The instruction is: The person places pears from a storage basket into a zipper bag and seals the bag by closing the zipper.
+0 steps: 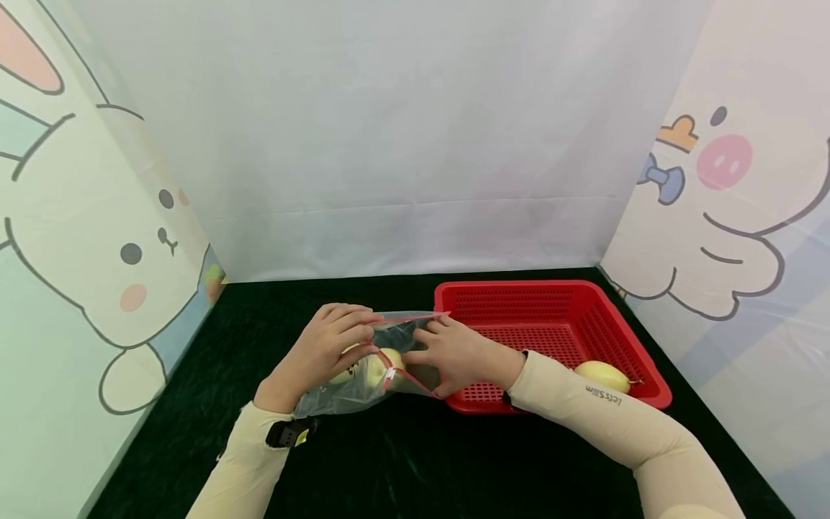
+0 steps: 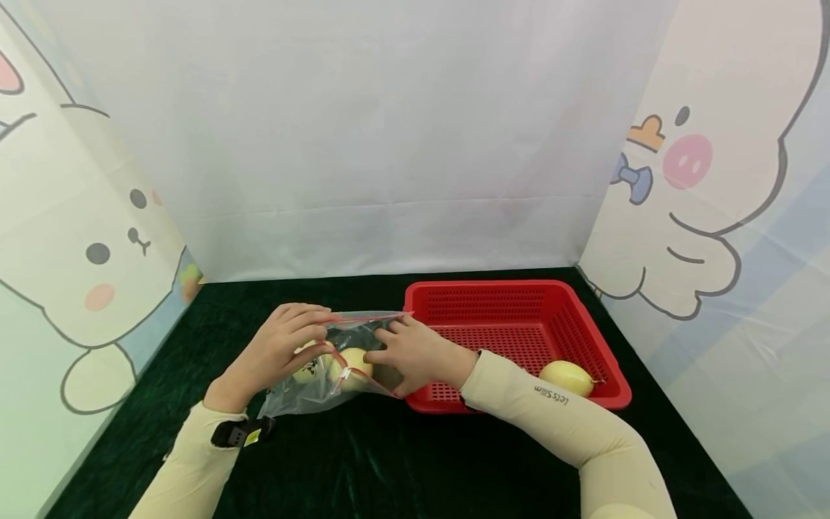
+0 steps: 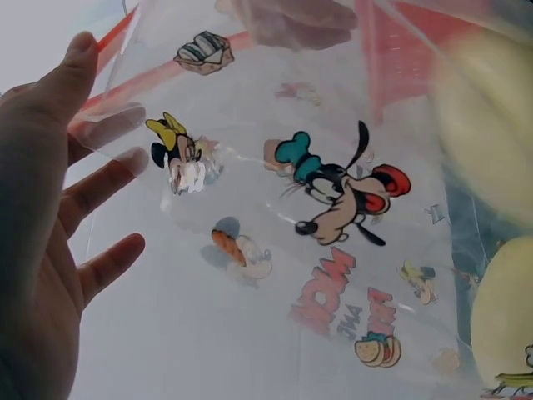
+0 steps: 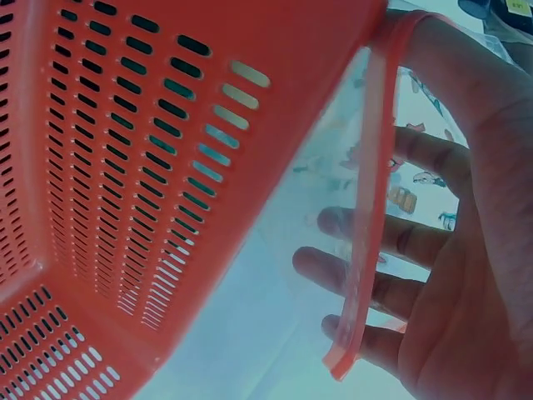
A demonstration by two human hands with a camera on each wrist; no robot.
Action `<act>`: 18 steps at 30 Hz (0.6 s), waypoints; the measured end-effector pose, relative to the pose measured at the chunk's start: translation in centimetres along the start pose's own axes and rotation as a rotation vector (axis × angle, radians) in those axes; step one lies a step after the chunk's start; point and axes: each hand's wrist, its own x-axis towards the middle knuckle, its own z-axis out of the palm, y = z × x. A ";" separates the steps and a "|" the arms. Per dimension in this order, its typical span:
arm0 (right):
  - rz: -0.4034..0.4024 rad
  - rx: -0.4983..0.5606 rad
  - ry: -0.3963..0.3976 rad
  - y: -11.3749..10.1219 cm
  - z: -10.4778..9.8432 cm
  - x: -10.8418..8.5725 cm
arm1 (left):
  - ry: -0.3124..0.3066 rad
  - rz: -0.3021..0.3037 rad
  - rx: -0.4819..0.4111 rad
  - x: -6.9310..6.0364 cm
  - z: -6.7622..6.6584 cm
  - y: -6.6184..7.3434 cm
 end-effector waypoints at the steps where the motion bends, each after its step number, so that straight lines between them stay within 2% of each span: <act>1: -0.006 -0.018 0.004 0.0 0.1 0.0 | -0.003 -0.002 0.001 0.0 0.0 0.0; 7: -0.011 -0.059 0.021 0.0 0.4 0.0 | -0.008 -0.003 0.011 -0.1 0.0 0.0; 18: -0.021 -0.048 0.046 0.0 0.4 -0.2 | 0.001 0.002 0.002 0.0 0.2 0.0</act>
